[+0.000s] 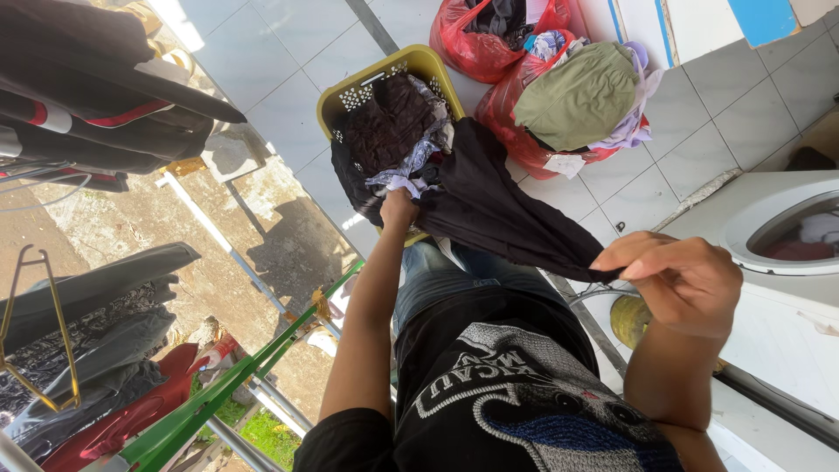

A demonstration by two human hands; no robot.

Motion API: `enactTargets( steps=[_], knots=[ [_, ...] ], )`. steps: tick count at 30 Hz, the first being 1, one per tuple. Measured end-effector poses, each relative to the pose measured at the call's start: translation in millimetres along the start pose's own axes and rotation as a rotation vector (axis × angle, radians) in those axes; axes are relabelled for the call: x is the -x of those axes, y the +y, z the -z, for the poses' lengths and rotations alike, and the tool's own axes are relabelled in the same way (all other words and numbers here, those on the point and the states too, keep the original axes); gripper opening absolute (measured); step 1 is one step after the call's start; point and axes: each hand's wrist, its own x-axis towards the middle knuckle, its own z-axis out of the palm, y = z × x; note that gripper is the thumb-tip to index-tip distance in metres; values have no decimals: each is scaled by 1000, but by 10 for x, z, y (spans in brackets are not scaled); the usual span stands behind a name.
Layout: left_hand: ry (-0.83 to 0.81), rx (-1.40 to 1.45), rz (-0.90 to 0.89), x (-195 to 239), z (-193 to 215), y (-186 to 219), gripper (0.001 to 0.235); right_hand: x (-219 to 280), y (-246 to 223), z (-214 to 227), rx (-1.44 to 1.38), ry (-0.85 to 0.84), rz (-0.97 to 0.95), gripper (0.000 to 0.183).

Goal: The person hangs several wet garments on a green metal drying rack outdoors. They pick up a purple shirt, a black shirt, a brown towel, and a patterned cloth from a yellow laundry basket, unfold each item, and drape them over the rack's bars to dry.

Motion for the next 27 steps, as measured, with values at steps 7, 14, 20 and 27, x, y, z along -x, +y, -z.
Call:
enactTargets(
  steps=[7,14,20,27],
  knots=[
    [723,55,-346,-192,1703,-419,19,-77,250,320,495,246,-135,9],
    [1113,800,-845,617,3768,-421,29,-546,644,489,984,133,11,18],
    [1034,981,-809,978,3905,-614,27,-983,798,362,925,173,129,18],
    [1025,32,-493,1278,2855,274,99,-1420,772,-314,608,-33,217,16]
  ],
)
